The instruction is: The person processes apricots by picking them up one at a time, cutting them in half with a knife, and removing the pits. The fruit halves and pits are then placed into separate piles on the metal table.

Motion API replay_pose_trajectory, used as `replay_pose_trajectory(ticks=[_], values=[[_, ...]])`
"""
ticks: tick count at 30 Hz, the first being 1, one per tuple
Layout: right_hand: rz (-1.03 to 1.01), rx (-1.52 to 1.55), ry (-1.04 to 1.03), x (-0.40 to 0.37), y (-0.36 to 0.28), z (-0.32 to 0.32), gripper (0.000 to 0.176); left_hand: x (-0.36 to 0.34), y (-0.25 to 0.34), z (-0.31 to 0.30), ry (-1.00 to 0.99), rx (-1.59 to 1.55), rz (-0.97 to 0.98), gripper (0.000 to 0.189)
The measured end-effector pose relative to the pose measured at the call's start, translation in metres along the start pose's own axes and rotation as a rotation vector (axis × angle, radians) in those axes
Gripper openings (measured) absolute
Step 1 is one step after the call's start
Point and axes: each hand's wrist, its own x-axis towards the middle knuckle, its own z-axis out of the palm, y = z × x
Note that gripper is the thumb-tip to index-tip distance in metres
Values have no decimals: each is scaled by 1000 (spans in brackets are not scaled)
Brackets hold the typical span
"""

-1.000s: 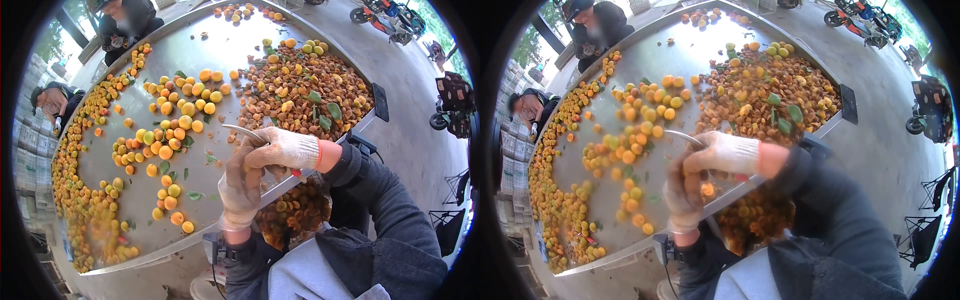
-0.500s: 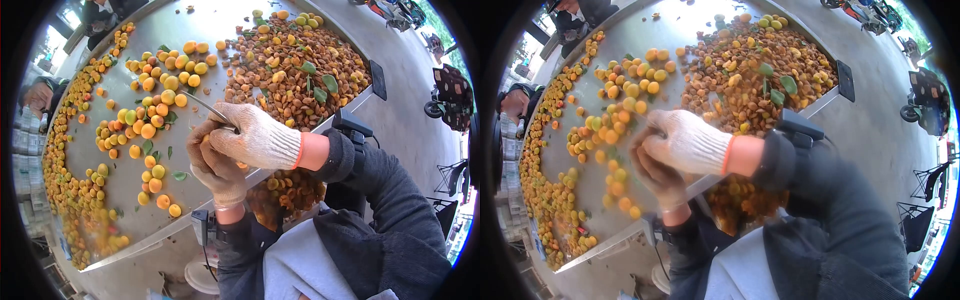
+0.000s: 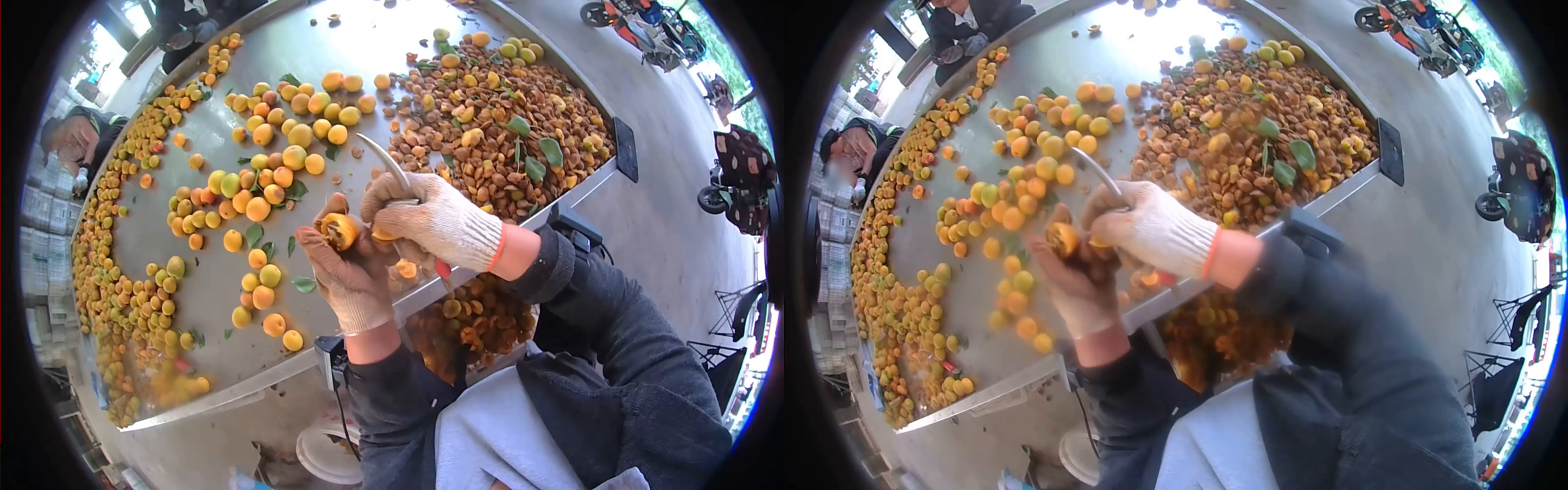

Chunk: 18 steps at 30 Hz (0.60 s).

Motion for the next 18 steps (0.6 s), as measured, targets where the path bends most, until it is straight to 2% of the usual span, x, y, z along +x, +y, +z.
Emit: replay_pose_trajectory(ticks=[2,4,6,7,8,10,11,12,14,16,17,18], values=[[51,49,31,-3,2,-1,20,-8,7,2,-190,94,-67,69],[3,36,58,-10,3,-1,28,-8,1,1,-180,118,-63,71],[-119,-224,14,-9,13,-2,41,-12,-9,9,-196,459,199,69],[-305,-470,55,-4,27,-6,44,-18,-9,12,-250,472,165,68],[-277,-416,48,-8,29,-9,45,-25,-6,10,-317,486,128,68],[-204,-414,22,-24,21,-16,37,-32,-4,3,-436,727,195,66],[-281,-381,77,-29,32,-16,35,-38,-6,9,-496,710,202,66],[-344,-293,97,-29,48,-21,36,-43,-5,14,-497,768,201,65],[-313,-219,241,-48,60,-36,34,-48,-6,16,-529,826,223,64],[-15,-46,360,-94,50,-67,33,-44,-19,11,-420,727,231,58],[-15,34,451,-111,55,-86,31,-41,-25,13,-361,587,158,53],[-16,115,540,-129,57,-105,30,-43,-25,12,-384,582,179,53]])
